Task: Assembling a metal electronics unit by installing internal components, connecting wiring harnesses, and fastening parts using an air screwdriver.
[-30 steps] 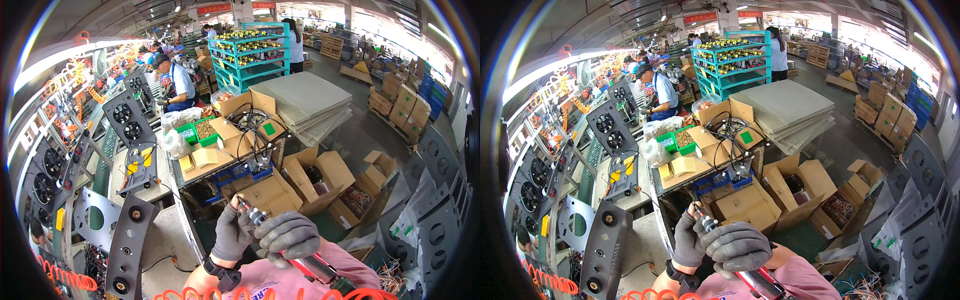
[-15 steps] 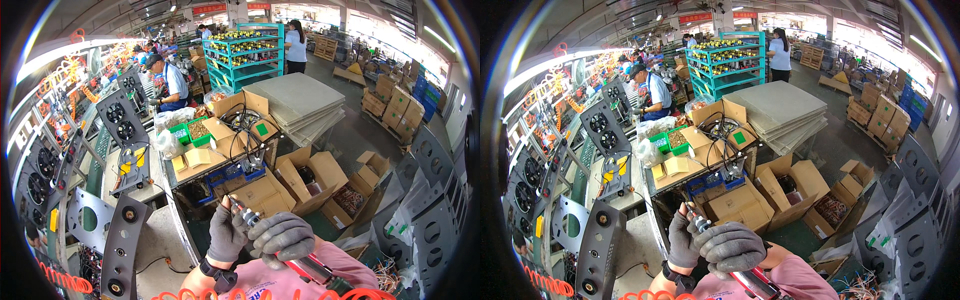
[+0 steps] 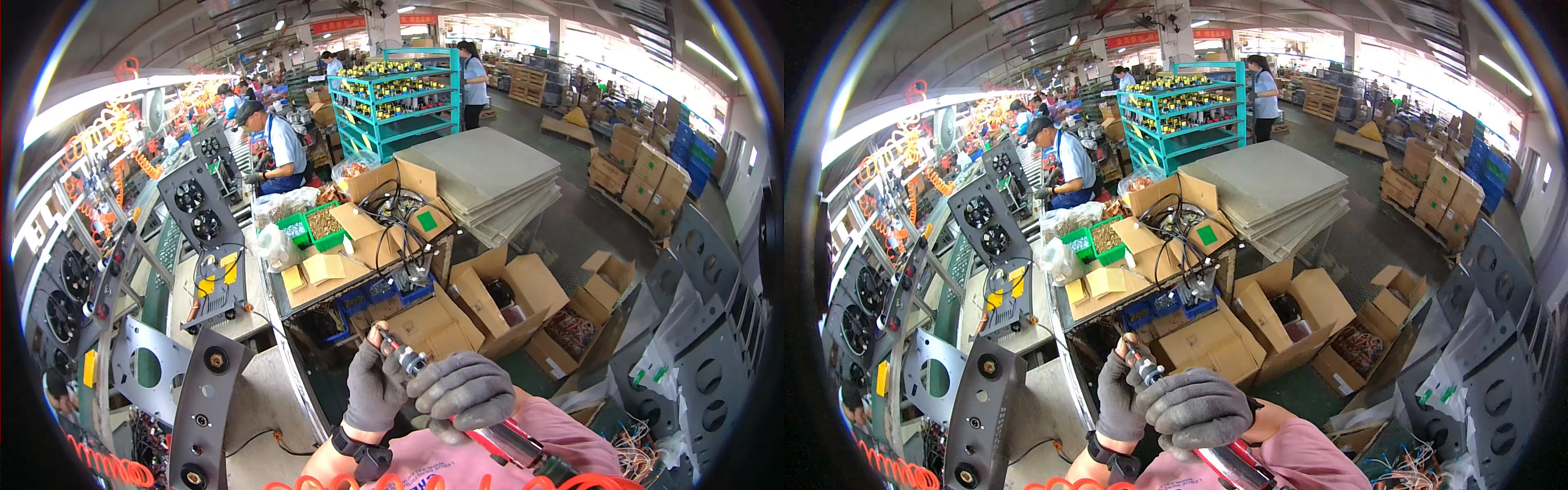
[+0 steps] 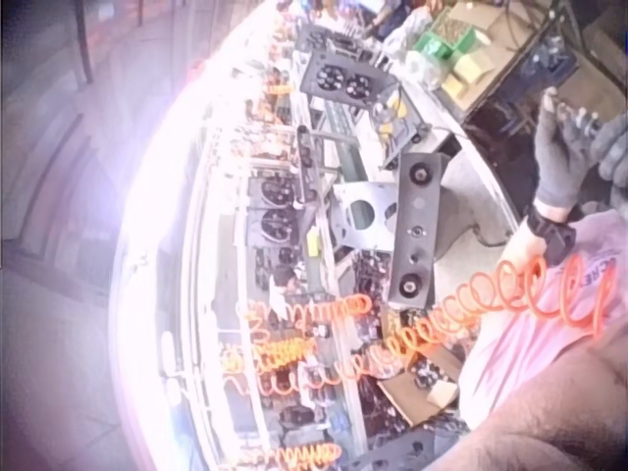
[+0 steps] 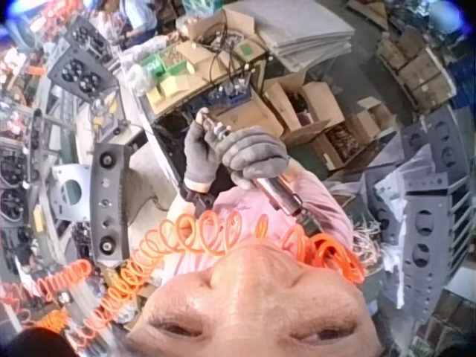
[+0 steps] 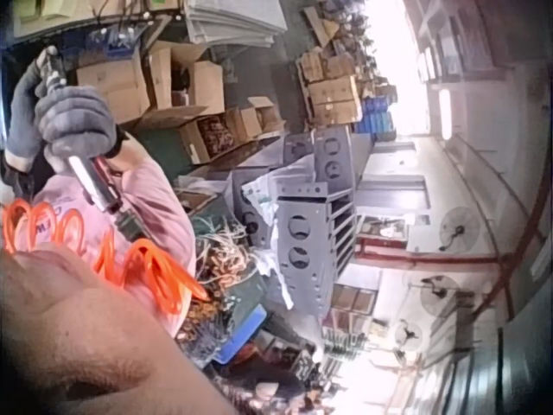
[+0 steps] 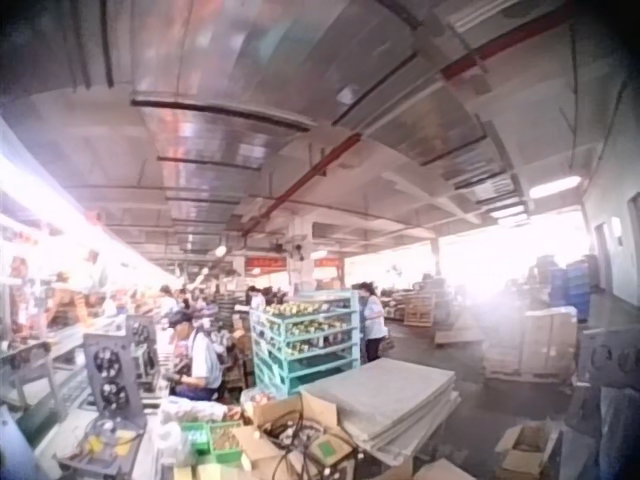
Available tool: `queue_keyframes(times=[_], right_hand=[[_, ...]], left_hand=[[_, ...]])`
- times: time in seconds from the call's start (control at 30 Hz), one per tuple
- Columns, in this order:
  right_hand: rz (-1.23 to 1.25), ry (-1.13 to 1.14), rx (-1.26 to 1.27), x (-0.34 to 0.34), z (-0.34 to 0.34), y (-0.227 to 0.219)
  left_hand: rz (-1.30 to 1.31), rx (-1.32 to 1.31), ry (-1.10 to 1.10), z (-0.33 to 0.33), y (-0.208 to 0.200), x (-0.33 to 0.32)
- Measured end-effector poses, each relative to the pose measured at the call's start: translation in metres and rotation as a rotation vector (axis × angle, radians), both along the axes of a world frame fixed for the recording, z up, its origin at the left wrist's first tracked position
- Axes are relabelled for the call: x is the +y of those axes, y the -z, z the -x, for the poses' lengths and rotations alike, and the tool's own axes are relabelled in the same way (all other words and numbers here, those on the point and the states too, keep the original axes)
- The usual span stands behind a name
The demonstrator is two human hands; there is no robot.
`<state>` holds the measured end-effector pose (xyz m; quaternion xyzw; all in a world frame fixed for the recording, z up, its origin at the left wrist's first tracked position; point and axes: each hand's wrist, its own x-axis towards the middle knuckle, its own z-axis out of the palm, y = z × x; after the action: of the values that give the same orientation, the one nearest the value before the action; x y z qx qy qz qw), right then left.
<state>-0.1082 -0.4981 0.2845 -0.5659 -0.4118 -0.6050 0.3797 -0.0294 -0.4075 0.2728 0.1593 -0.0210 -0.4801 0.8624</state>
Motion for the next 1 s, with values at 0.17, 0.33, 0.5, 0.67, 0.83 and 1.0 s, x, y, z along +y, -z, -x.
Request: queue_keyframes(times=[0.17,0.33,0.5,0.67,0.83,1.0], right_hand=[[-0.032,-0.002,-0.037,0.002,0.000,0.004],[-0.072,-0.026,-0.082,0.002,0.002,0.007],[-0.106,-0.001,-0.124,0.002,0.002,0.006],[-0.050,0.019,-0.093,-0.001,0.006,0.004],[-0.067,-0.026,-0.033,-0.002,0.010,0.002],[-0.079,0.024,-0.148,-0.006,0.008,0.001]], left_hand=[[0.183,0.011,0.113,-0.004,0.012,0.001],[0.176,0.006,0.123,0.000,0.017,0.000],[0.162,-0.029,0.138,0.000,0.016,-0.001],[0.093,-0.028,0.098,0.005,0.009,0.001],[0.020,-0.073,0.055,0.007,0.006,-0.002],[0.065,-0.040,0.122,0.006,0.014,-0.007]])
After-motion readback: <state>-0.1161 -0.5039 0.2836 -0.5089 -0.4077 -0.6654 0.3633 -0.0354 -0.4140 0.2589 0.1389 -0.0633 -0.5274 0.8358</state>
